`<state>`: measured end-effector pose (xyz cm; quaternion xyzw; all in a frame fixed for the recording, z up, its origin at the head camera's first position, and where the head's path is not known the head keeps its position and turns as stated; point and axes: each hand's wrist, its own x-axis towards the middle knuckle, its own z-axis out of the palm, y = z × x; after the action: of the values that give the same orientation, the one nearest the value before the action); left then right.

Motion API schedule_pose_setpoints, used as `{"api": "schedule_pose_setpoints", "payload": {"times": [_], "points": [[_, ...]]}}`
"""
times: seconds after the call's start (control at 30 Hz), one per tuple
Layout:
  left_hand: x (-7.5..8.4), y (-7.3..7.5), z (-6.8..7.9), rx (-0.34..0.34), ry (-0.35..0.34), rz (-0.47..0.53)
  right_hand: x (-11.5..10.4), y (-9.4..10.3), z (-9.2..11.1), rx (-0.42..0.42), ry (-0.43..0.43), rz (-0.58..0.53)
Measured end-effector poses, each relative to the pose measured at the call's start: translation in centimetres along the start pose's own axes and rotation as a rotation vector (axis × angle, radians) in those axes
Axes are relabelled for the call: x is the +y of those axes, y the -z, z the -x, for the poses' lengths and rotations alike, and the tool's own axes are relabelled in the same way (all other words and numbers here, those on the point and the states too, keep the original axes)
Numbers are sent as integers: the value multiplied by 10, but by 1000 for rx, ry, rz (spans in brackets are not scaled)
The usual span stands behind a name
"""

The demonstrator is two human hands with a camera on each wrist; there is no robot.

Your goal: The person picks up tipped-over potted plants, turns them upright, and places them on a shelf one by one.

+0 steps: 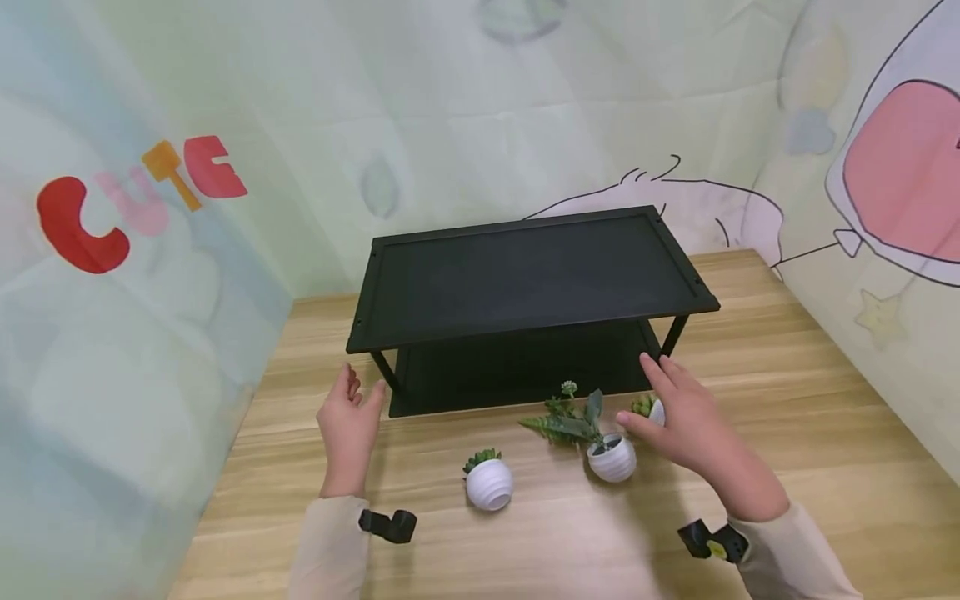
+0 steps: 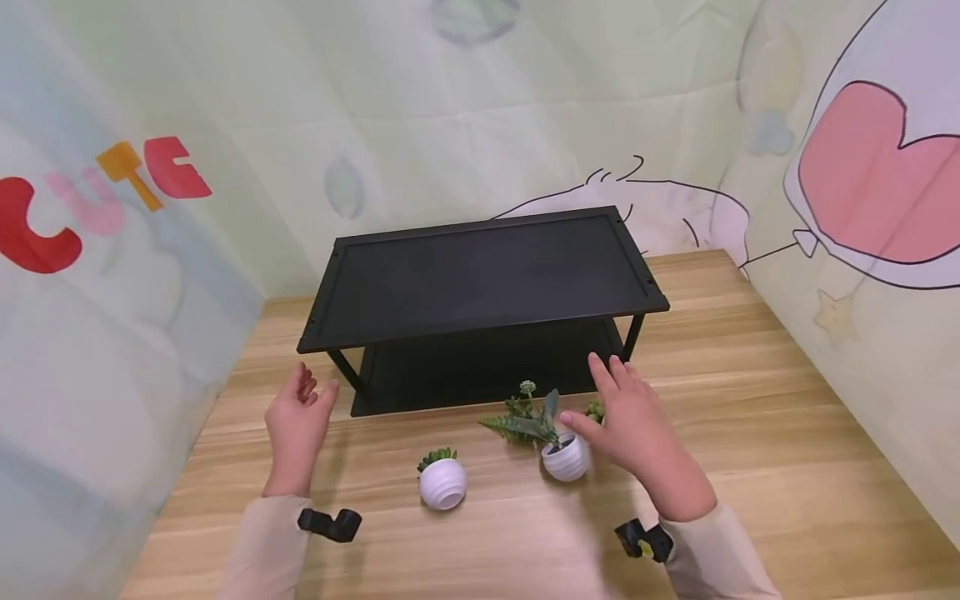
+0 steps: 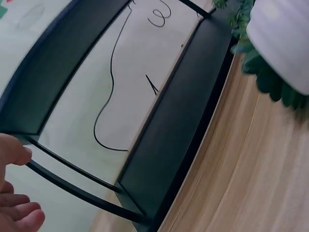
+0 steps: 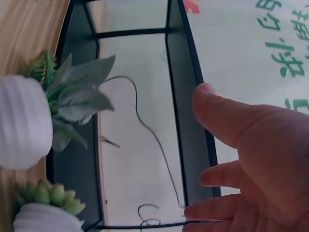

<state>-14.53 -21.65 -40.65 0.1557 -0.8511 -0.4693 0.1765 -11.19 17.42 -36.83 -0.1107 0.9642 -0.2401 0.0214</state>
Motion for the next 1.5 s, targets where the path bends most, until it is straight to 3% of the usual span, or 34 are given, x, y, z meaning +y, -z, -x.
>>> {"api": "schedule_pose_setpoints", "payload": {"times": [0.2, 0.63, 1.1, 1.5], "points": [[-9, -3, -14, 62, 6, 27, 10, -3, -2, 1, -25, -22], [-17, -18, -30, 89, 23, 14, 32, -22, -5, 28, -87, 32], [-21, -30, -39, 93, -50, -7, 52, -42, -14, 46, -143, 56], [-22, -41, -44, 113, -84, -33, 55, -50, -16, 45, -164, 80]]}}
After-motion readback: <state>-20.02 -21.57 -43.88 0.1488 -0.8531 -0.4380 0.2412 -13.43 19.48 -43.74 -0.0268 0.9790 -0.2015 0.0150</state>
